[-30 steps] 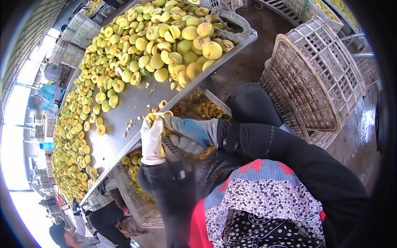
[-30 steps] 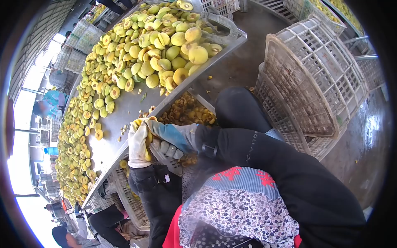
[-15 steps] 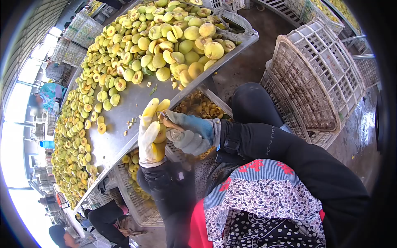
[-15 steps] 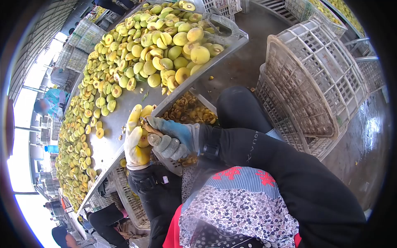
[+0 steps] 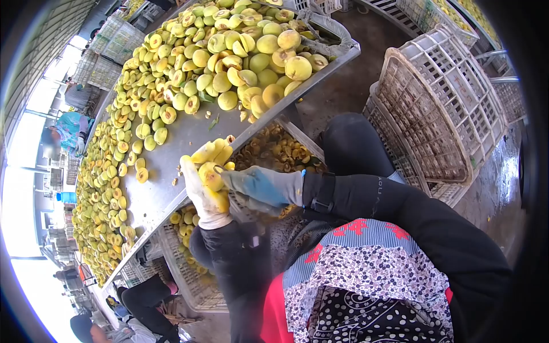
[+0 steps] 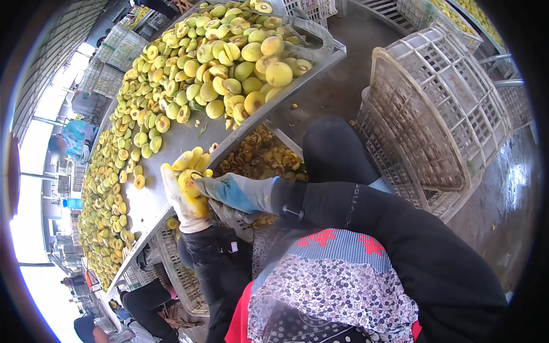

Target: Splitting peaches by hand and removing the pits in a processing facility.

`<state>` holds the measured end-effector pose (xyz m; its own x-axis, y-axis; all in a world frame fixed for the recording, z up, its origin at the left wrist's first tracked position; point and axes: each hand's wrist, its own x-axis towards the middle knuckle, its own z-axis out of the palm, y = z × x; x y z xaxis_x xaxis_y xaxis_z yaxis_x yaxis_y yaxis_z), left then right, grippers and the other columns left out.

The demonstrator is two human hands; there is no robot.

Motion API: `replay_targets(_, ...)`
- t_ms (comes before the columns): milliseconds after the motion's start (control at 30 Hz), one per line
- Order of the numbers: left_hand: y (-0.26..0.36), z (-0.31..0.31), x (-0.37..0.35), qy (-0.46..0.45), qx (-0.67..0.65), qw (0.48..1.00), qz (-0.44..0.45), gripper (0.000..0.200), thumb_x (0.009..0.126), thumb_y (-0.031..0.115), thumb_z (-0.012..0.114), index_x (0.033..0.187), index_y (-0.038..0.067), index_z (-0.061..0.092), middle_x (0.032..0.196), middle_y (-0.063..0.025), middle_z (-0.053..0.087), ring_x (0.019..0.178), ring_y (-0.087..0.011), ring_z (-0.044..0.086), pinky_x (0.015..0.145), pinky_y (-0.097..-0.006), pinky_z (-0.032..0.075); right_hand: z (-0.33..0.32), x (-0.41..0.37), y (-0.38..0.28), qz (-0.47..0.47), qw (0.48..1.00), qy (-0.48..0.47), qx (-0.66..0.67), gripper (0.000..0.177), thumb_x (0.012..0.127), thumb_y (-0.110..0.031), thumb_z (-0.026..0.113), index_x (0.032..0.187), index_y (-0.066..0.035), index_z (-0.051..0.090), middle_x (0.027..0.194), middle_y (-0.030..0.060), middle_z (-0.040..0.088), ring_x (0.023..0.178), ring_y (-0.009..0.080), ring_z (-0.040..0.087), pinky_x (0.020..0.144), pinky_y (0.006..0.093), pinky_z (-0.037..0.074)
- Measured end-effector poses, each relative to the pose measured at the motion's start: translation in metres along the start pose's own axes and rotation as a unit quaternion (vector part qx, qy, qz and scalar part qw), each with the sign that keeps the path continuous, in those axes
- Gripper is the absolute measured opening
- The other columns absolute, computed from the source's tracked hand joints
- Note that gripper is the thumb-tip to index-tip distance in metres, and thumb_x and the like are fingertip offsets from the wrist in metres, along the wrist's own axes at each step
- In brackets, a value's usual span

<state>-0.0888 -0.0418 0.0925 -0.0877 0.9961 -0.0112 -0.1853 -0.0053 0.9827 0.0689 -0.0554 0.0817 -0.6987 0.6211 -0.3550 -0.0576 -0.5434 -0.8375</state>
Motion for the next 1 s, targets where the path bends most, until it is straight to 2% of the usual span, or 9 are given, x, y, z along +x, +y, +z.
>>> replay_targets(67,-0.001,0.013,-0.001,0.054,-0.047,0.997,-0.024,0.058,0.104,0.050,0.033,0.113,-0.002,0.058,0.115,-0.0164,0.067,0.102,-0.0284,0.066,0.080,-0.0348,0.055,0.008,0.002,0.002,-0.013,0.999,0.021,0.031,0.062,0.094,-0.065,0.050,0.076,-0.008,0.066,0.059,0.0019,0.056,0.046,0.0091,0.046,0.043,0.0272,0.037)
replay_targets(100,-0.002,0.017,0.000,0.067,-0.059,0.996,-0.029,0.059,0.104,0.051,0.033,0.112,-0.002,0.059,0.114,-0.0164,0.067,0.100,-0.0280,0.067,0.080,-0.0350,0.055,0.012,0.024,0.018,-0.126,0.985,0.094,-0.064,0.051,0.102,-0.046,0.049,0.103,0.000,0.069,0.079,0.0091,0.069,0.074,0.0093,0.061,0.067,0.0283,0.050)
replay_targets(200,-0.007,0.020,0.000,0.074,-0.059,0.995,-0.012,0.060,0.104,0.051,0.032,0.110,-0.002,0.060,0.112,-0.0168,0.067,0.096,-0.0271,0.067,0.080,-0.0354,0.055,0.007,0.032,0.037,-0.192,0.975,0.100,-0.050,0.050,0.102,-0.044,0.051,0.110,0.002,0.068,0.095,0.0113,0.071,0.094,0.0090,0.058,0.084,0.0288,0.048)
replay_targets(433,-0.019,0.019,0.000,0.102,-0.040,0.994,0.008,0.056,0.103,0.051,0.035,0.105,0.000,0.057,0.103,-0.0160,0.067,0.088,-0.0280,0.067,0.075,-0.0361,0.056,0.008,0.033,0.036,-0.177,0.978,0.094,-0.061,0.049,0.103,-0.044,0.050,0.111,0.001,0.068,0.093,0.0118,0.072,0.085,0.0098,0.058,0.078,0.0313,0.049)
replay_targets(533,-0.022,0.016,-0.003,0.056,0.036,0.993,0.099,0.053,0.103,0.050,0.036,0.095,0.001,0.056,0.097,-0.0167,0.067,0.080,-0.0269,0.066,0.072,-0.0356,0.056,0.006,0.029,0.028,-0.162,0.978,0.072,-0.107,0.046,0.104,-0.043,0.046,0.117,-0.003,0.066,0.085,0.0092,0.069,0.078,0.0097,0.055,0.073,0.0320,0.048)
replay_targets(633,-0.021,0.021,-0.002,0.077,-0.030,0.996,0.047,0.050,0.104,0.047,0.036,0.089,0.003,0.054,0.088,-0.0171,0.067,0.069,-0.0262,0.063,0.067,-0.0351,0.055,0.001,0.042,0.048,-0.236,0.965,0.039,-0.104,0.043,0.106,-0.041,0.043,0.121,-0.006,0.064,0.079,0.0064,0.066,0.073,0.0094,0.052,0.069,0.0312,0.046)
replay_targets(733,-0.020,0.020,-0.002,0.041,0.002,0.997,0.059,0.050,0.105,0.045,0.036,0.085,0.003,0.055,0.079,-0.0181,0.066,0.062,-0.0262,0.061,0.060,-0.0357,0.052,0.001,0.031,0.036,-0.158,0.986,0.015,-0.040,0.039,0.107,-0.038,0.042,0.119,-0.007,0.064,0.079,0.0045,0.065,0.074,0.0077,0.049,0.069,0.0287,0.045)
replay_targets(900,-0.027,0.018,0.003,-0.025,-0.042,0.999,0.022,0.050,0.105,0.042,0.038,0.078,0.003,0.055,0.072,-0.0190,0.064,0.058,-0.0267,0.059,0.055,-0.0359,0.050,0.000,0.025,0.038,-0.104,0.994,0.023,-0.013,0.054,0.104,-0.053,0.038,0.100,-0.006,0.065,0.067,0.0053,0.062,0.051,0.0108,0.051,0.047,0.0302,0.042)
replay_targets(1000,-0.030,0.015,0.010,-0.064,-0.012,0.998,0.024,0.052,0.104,0.042,0.041,0.075,0.001,0.054,0.071,-0.0206,0.063,0.058,-0.0272,0.059,0.055,-0.0365,0.050,-0.012,0.005,0.022,0.050,0.996,-0.066,0.036,0.063,0.093,-0.074,0.039,0.079,-0.016,0.061,0.055,-0.0061,0.046,0.038,0.0063,0.034,0.036,0.0254,0.031)
